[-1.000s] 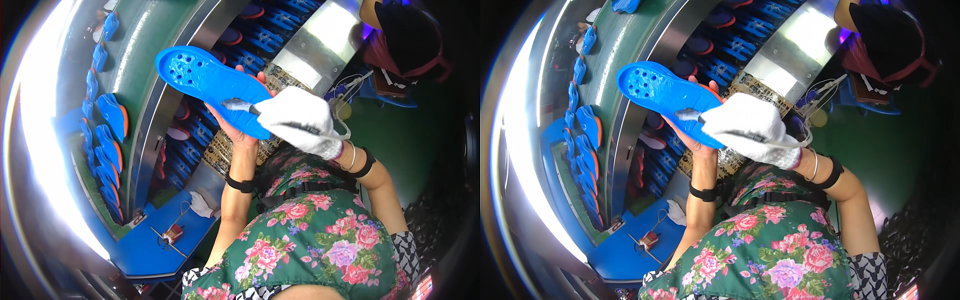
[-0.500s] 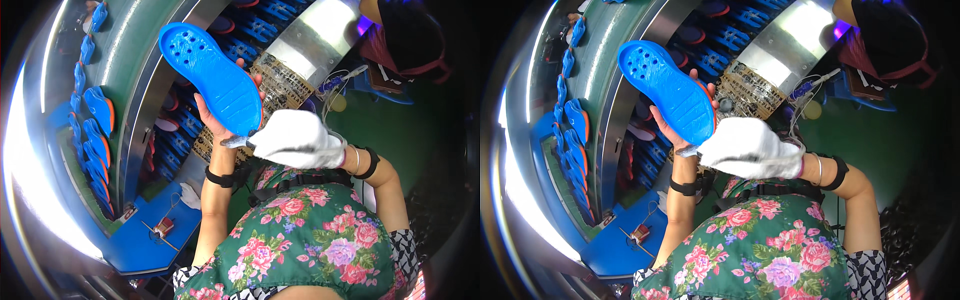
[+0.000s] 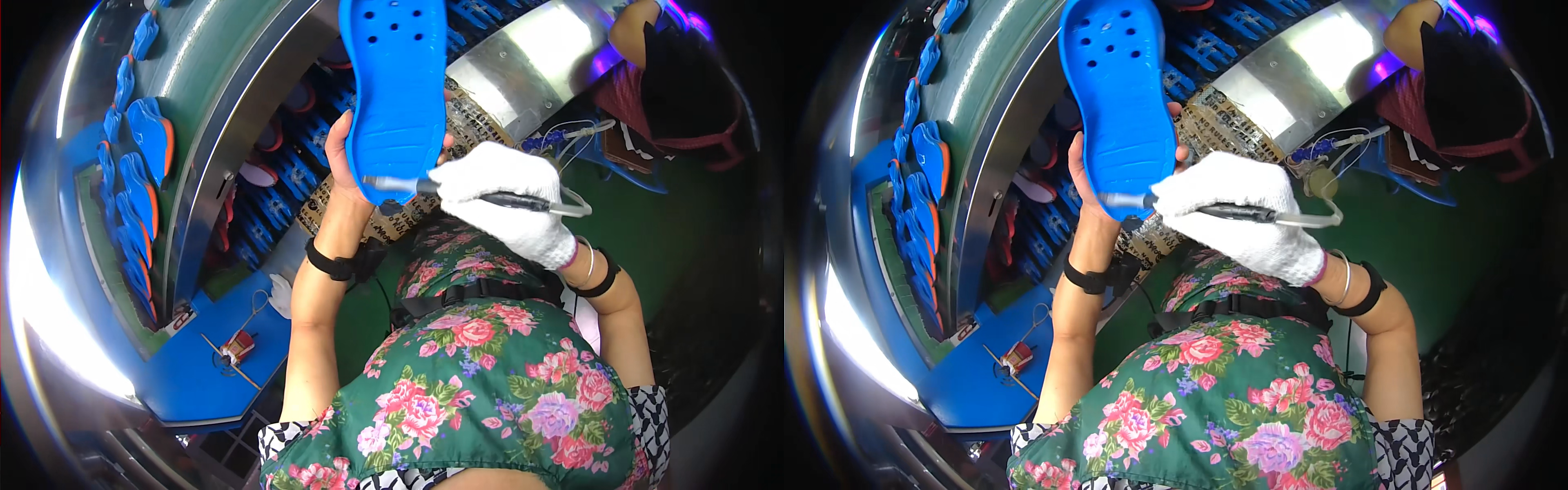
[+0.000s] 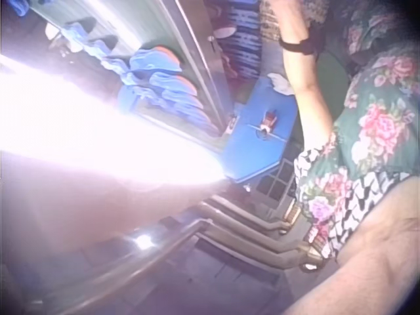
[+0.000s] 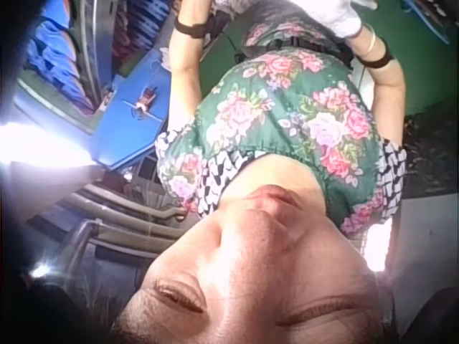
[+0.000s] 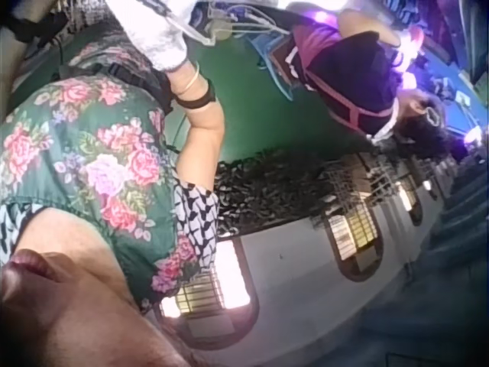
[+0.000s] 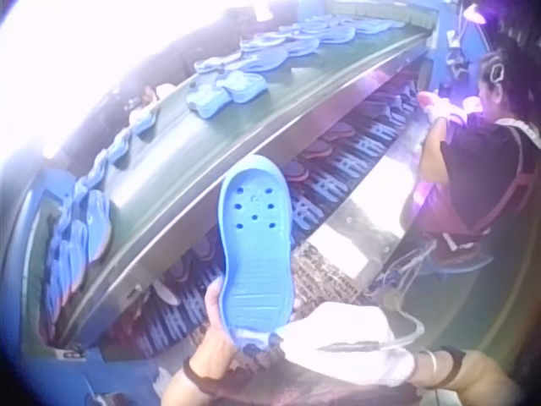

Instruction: Applying glue to the edges of blue shoe soles in a shoe factory.

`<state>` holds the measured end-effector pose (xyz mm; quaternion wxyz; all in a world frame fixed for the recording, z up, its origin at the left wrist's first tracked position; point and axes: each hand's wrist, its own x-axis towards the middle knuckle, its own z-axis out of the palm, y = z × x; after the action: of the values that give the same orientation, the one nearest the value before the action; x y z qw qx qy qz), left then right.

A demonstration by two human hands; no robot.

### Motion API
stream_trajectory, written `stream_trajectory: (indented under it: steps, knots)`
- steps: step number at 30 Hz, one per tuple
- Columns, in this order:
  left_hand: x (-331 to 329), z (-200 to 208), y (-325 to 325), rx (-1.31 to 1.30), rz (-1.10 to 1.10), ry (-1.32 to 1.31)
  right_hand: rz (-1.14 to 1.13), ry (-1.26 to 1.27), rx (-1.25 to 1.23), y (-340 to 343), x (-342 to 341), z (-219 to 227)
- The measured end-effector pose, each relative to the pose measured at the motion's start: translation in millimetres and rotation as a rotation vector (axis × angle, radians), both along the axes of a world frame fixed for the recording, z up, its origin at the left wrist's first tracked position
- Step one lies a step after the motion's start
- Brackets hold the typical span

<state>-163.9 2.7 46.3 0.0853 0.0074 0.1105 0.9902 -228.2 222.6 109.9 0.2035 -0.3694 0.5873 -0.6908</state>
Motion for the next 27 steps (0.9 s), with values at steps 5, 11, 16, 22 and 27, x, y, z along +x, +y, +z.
stream_trajectory:
  steps: [5,11,16,22,27]
  knots:
    - [-6,9,-8,-0.087,-0.126,-0.062,0.058,0.69,-0.019,9,5,-8]
    - [-2,3,-10,-0.111,-0.175,-0.033,0.236,0.228,-0.021,15,0,5]
    - [-6,19,-13,-0.155,-0.236,-0.102,0.072,0.61,0.016,19,-8,3]
    - [-4,19,-16,-0.134,-0.257,-0.118,0.277,0.544,-0.018,23,5,6]
    - [-5,20,-14,-0.288,-0.221,-0.078,0.124,0.587,0.024,14,-4,7]
